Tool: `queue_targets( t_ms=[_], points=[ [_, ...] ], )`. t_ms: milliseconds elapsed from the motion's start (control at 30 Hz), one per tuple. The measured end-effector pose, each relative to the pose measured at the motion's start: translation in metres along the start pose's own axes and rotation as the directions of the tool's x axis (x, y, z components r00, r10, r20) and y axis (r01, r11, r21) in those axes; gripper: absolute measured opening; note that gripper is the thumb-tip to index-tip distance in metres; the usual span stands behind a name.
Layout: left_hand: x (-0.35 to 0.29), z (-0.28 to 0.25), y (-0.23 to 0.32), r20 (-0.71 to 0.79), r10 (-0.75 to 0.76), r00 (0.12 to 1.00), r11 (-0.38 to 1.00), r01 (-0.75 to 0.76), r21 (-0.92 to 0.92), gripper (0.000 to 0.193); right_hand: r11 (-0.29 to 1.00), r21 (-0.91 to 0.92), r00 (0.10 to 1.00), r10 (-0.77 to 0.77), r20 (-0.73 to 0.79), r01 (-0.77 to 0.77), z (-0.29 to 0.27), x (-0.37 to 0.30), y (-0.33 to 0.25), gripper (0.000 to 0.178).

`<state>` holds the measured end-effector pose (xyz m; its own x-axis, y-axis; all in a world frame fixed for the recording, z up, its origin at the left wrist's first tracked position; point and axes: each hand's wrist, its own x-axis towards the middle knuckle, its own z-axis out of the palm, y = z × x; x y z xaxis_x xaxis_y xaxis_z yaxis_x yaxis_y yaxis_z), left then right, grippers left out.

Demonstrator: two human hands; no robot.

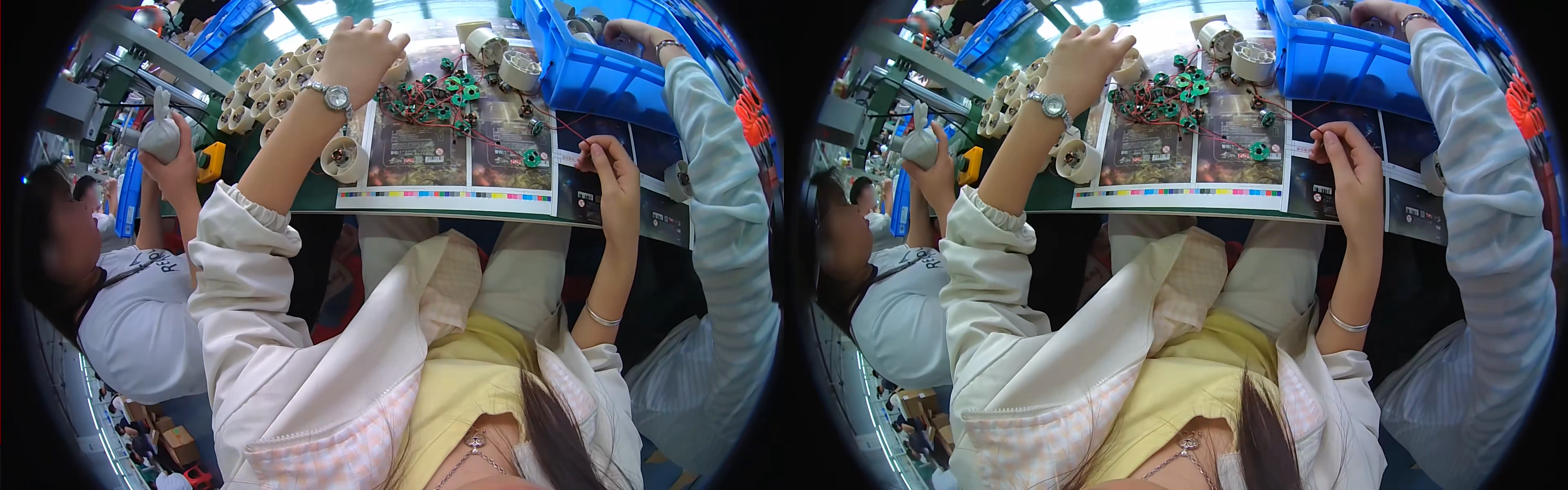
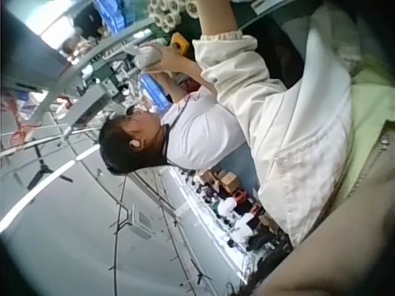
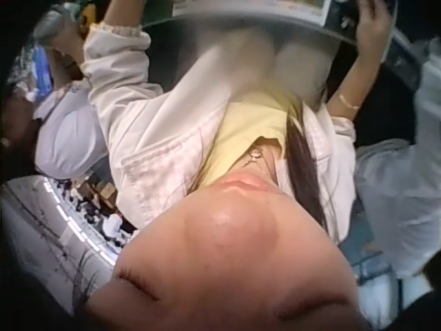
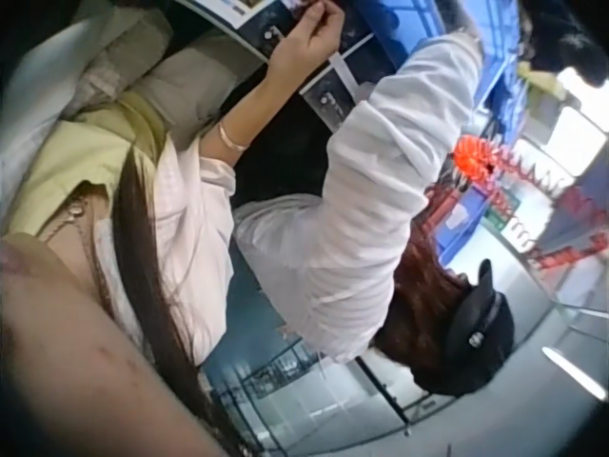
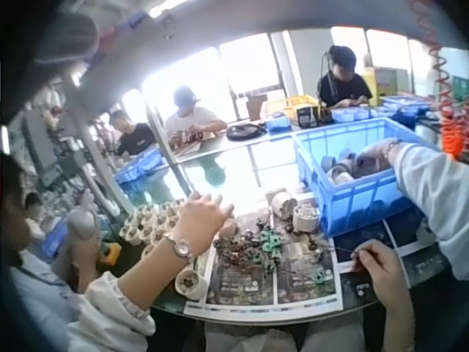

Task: Assembling small electronic circuit boards into plastic housings and securing them with tape.

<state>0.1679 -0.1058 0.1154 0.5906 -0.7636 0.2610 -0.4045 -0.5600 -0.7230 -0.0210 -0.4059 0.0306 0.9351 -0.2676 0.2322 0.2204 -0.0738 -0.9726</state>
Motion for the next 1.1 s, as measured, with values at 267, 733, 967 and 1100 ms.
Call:
queue_targets(
  t_ms=[267,733,967,1100],
  points=[
    [-0.049,-0.101,0.050,-0.167,-0.381,0.909,0.632,0.125,-0.764,0.056,0.999,0.035,0.993,-0.010,-0.120,0.015,-0.004,-0.005,-0.003,0.014],
    [-0.129,-0.105,0.141,0.174,-0.511,0.842,-0.286,0.024,-0.958,0.068,0.990,-0.002,0.954,-0.137,0.266,0.142,0.066,-0.074,-0.053,0.006],
    [-0.137,-0.105,0.133,0.178,-0.407,0.896,-0.372,0.015,-0.928,0.066,0.997,0.061,0.942,-0.061,0.330,0.044,0.066,-0.074,-0.044,0.008],
    [-0.141,-0.094,0.138,0.045,-0.457,0.888,-0.271,-0.091,-0.958,0.066,0.996,0.079,0.913,0.009,0.407,-0.045,0.065,-0.073,-0.042,0.010]
  ],
)
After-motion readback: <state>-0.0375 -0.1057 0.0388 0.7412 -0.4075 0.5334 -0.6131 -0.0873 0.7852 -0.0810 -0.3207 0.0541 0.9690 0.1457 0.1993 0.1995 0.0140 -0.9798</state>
